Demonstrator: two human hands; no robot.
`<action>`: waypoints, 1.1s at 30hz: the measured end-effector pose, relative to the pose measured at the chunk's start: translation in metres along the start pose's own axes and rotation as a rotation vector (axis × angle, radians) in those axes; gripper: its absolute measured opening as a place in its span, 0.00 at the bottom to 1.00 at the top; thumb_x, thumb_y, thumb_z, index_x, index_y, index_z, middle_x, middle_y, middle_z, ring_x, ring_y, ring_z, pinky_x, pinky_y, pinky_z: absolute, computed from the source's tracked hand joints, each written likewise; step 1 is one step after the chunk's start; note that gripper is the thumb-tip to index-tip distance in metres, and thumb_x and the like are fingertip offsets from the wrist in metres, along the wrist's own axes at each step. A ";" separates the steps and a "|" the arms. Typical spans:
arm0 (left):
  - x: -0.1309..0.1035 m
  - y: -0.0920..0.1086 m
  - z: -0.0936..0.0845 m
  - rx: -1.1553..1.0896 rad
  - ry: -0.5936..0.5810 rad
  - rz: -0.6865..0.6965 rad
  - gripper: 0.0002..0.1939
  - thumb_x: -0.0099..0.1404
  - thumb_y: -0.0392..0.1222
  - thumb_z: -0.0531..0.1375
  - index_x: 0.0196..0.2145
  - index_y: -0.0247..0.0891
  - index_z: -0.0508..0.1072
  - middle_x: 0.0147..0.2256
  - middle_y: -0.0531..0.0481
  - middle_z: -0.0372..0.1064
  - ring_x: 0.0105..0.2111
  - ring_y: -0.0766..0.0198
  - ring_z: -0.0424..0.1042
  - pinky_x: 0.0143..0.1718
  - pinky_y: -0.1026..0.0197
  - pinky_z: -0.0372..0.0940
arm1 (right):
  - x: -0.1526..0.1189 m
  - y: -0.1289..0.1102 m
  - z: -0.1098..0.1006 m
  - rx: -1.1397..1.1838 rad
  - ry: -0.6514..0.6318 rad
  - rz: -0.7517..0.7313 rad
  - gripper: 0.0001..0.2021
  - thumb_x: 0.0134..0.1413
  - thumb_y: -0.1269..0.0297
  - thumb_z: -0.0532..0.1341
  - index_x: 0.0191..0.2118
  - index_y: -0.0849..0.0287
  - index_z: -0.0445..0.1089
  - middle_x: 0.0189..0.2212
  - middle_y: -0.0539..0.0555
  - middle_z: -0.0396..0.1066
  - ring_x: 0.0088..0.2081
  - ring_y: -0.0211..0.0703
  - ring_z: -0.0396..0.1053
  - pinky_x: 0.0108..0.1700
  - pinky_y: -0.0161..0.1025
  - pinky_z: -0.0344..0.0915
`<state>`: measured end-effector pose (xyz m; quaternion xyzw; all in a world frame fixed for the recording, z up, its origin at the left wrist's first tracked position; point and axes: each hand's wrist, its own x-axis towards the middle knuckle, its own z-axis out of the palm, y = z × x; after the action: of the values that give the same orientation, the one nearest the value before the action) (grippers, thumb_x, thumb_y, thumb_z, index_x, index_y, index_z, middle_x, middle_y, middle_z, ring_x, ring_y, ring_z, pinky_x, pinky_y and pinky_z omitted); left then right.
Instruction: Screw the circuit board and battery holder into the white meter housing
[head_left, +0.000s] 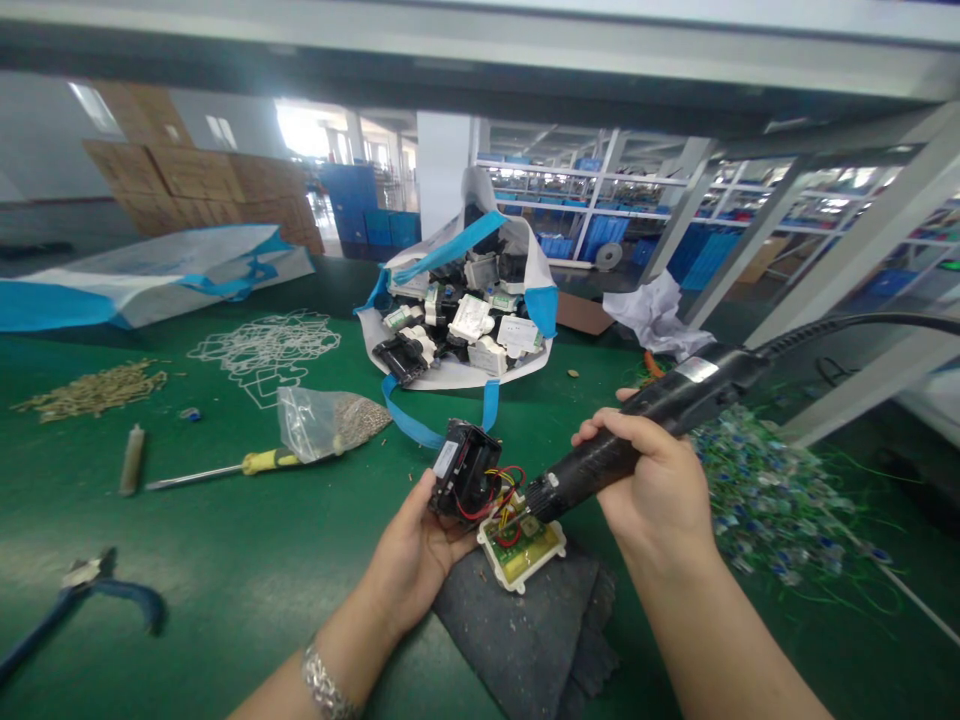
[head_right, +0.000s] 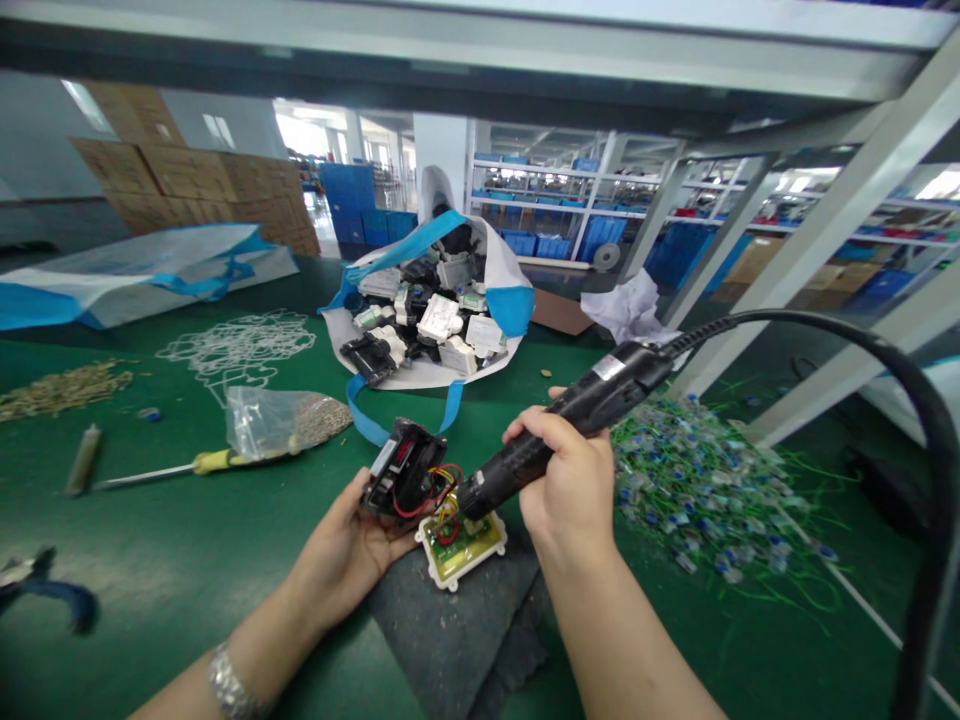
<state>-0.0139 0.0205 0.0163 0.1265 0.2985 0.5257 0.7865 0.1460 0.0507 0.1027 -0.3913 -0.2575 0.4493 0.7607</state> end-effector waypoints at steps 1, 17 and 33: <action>0.000 0.000 0.001 0.001 0.002 0.000 0.18 0.64 0.46 0.47 0.44 0.30 0.65 0.38 0.37 0.70 0.38 0.54 0.70 0.45 0.51 0.61 | 0.001 0.001 0.000 -0.002 0.010 0.009 0.18 0.26 0.75 0.62 0.31 0.57 0.60 0.15 0.45 0.63 0.18 0.38 0.62 0.23 0.35 0.62; 0.000 -0.007 -0.004 0.317 0.020 0.143 0.14 0.46 0.36 0.65 0.31 0.31 0.66 0.30 0.47 0.69 0.33 0.62 0.69 0.37 0.60 0.62 | -0.001 0.000 0.000 0.000 -0.004 0.035 0.19 0.27 0.74 0.62 0.32 0.57 0.60 0.14 0.44 0.62 0.19 0.37 0.61 0.23 0.34 0.62; -0.004 0.002 -0.007 1.675 0.261 0.291 0.12 0.53 0.48 0.55 0.25 0.40 0.75 0.21 0.47 0.70 0.22 0.60 0.65 0.23 0.63 0.49 | -0.041 -0.013 0.005 -0.099 -0.319 -0.264 0.17 0.38 0.75 0.60 0.37 0.54 0.59 0.21 0.46 0.65 0.25 0.39 0.63 0.31 0.40 0.60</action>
<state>-0.0204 0.0165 0.0134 0.6408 0.6570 0.2382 0.3179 0.1293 0.0121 0.1144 -0.3148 -0.4457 0.3887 0.7424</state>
